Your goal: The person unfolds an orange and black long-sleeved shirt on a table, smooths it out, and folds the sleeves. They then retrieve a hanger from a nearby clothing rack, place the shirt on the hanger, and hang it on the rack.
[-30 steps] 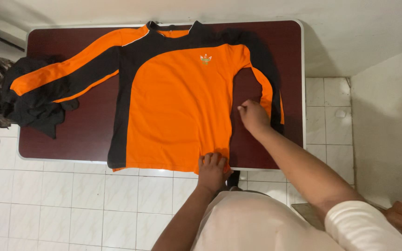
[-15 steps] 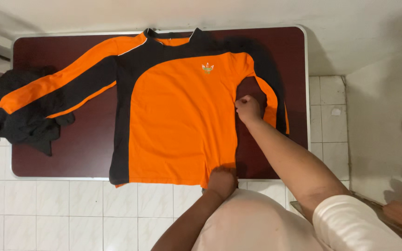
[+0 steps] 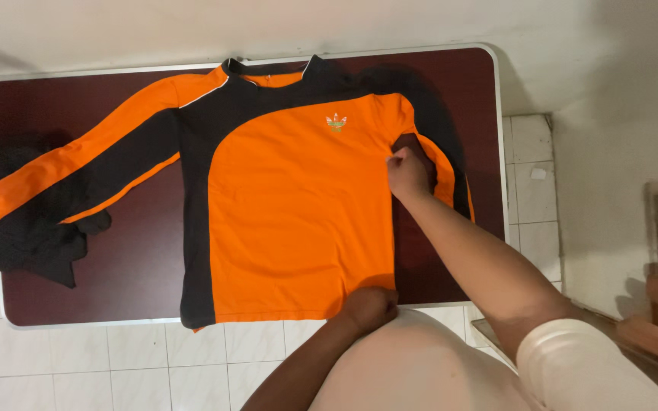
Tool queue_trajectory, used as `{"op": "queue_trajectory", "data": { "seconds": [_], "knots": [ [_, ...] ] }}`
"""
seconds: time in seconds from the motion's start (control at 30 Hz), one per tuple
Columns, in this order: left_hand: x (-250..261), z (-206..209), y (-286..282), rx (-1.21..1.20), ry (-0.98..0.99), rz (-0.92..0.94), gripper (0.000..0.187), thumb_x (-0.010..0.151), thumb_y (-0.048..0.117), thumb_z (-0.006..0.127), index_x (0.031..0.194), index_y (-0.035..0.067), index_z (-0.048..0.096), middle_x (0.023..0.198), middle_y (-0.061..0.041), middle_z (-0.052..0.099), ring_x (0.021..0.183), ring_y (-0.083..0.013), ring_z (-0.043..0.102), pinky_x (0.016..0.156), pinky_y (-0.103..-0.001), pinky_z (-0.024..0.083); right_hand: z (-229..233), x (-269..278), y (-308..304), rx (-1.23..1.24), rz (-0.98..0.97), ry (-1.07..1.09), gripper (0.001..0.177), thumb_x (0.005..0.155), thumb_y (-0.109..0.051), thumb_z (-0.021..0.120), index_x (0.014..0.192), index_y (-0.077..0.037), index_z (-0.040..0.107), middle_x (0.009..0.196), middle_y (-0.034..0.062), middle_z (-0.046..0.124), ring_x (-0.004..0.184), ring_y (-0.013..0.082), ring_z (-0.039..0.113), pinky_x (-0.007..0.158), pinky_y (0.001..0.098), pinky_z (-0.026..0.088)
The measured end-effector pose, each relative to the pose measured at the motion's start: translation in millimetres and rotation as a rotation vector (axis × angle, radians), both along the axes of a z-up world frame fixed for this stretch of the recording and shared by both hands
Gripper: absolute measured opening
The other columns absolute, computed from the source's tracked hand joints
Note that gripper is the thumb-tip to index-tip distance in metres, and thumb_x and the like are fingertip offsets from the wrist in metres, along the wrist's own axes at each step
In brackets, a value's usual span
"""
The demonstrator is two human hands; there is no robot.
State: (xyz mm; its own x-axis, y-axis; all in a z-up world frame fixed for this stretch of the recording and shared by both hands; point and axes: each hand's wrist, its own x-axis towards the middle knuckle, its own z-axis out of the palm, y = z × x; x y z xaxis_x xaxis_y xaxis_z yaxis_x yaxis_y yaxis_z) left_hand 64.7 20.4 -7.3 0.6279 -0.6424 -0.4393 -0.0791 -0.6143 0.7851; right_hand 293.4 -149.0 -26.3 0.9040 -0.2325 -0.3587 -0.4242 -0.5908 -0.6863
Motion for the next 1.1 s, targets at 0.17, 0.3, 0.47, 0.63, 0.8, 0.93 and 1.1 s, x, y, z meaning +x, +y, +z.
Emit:
{"op": "queue_trajectory", "data": {
  "seconds": [0.17, 0.3, 0.47, 0.63, 0.8, 0.93, 1.1],
  "knots": [
    [5.7, -19.8, -0.3, -0.059, 0.084, -0.015, 0.017, 0.089, 0.028, 0.064, 0.093, 0.014, 0.072, 0.095, -0.011, 0.075, 0.091, -0.0307, 0.070, 0.081, -0.043, 0.055, 13.9, -2.2, 2.3, -0.128, 0.112, 0.019, 0.029, 0.106, -0.031, 0.054, 0.113, -0.004, 0.062, 0.099, 0.0148, 0.071, 0.090, 0.0295, 0.069, 0.079, 0.0433, 0.053],
    [13.6, -9.3, -3.8, -0.025, 0.125, -0.043, 0.021, 0.096, 0.034, 0.064, 0.098, 0.014, 0.072, 0.096, -0.012, 0.074, 0.093, -0.0321, 0.069, 0.082, -0.044, 0.053, 17.6, 2.4, -0.6, -0.108, 0.127, 0.154, 0.034, 0.107, -0.034, 0.053, 0.114, -0.004, 0.063, 0.093, 0.0142, 0.070, 0.083, 0.0266, 0.067, 0.078, 0.0418, 0.055],
    [24.8, -1.5, 9.0, 0.123, -0.499, 0.047, 0.028, 0.101, 0.038, 0.062, 0.120, 0.018, 0.068, 0.130, -0.007, 0.066, 0.125, -0.0300, 0.061, 0.105, -0.044, 0.050, 4.7, -3.7, -8.5, 0.000, 0.134, 0.238, 0.037, 0.103, -0.035, 0.058, 0.119, -0.001, 0.062, 0.090, 0.0114, 0.068, 0.078, 0.0199, 0.066, 0.074, 0.0370, 0.056],
    [26.7, -19.4, 23.0, 0.169, -0.719, -0.140, 0.056, 0.094, 0.041, 0.066, 0.148, 0.029, 0.055, 0.165, -0.005, 0.035, 0.156, -0.0351, 0.024, 0.122, -0.064, 0.018, -4.9, -15.7, -12.1, 0.047, 0.071, 0.214, 0.034, 0.105, -0.030, 0.054, 0.124, -0.002, 0.061, 0.087, 0.0092, 0.069, 0.073, 0.0188, 0.068, 0.066, 0.0331, 0.058],
    [17.0, -24.9, 37.3, 0.068, -0.662, -0.228, 0.064, 0.090, 0.051, 0.064, 0.151, 0.033, 0.051, 0.166, 0.000, 0.035, 0.157, -0.0351, 0.016, 0.122, -0.067, 0.010, -7.3, -15.6, -9.1, -0.009, 0.093, 0.127, 0.030, 0.109, -0.026, 0.051, 0.126, -0.003, 0.060, 0.091, 0.0130, 0.069, 0.075, 0.0222, 0.067, 0.070, 0.0368, 0.055],
    [21.7, -20.9, 33.0, 0.124, -0.620, -0.319, 0.068, 0.089, 0.054, 0.063, 0.152, 0.033, 0.046, 0.164, 0.000, 0.033, 0.153, -0.0371, 0.014, 0.116, -0.070, 0.009, -3.6, -11.3, -4.5, 0.121, -0.051, 0.108, 0.029, 0.103, -0.019, 0.049, 0.128, -0.005, 0.056, 0.113, 0.0073, 0.067, 0.086, 0.0248, 0.068, 0.080, 0.0376, 0.056],
    [31.3, -17.5, 34.4, 0.149, -0.696, -0.363, 0.069, 0.098, 0.056, 0.057, 0.158, 0.028, 0.040, 0.166, -0.004, 0.034, 0.159, -0.0349, 0.018, 0.124, -0.070, 0.010, 20.7, -52.2, 8.6, -0.395, 0.517, -0.525, 0.036, 0.104, -0.017, 0.057, 0.135, 0.002, 0.054, 0.134, 0.0207, 0.054, 0.122, 0.0364, 0.052, 0.106, 0.0509, 0.045]
  ]
}}
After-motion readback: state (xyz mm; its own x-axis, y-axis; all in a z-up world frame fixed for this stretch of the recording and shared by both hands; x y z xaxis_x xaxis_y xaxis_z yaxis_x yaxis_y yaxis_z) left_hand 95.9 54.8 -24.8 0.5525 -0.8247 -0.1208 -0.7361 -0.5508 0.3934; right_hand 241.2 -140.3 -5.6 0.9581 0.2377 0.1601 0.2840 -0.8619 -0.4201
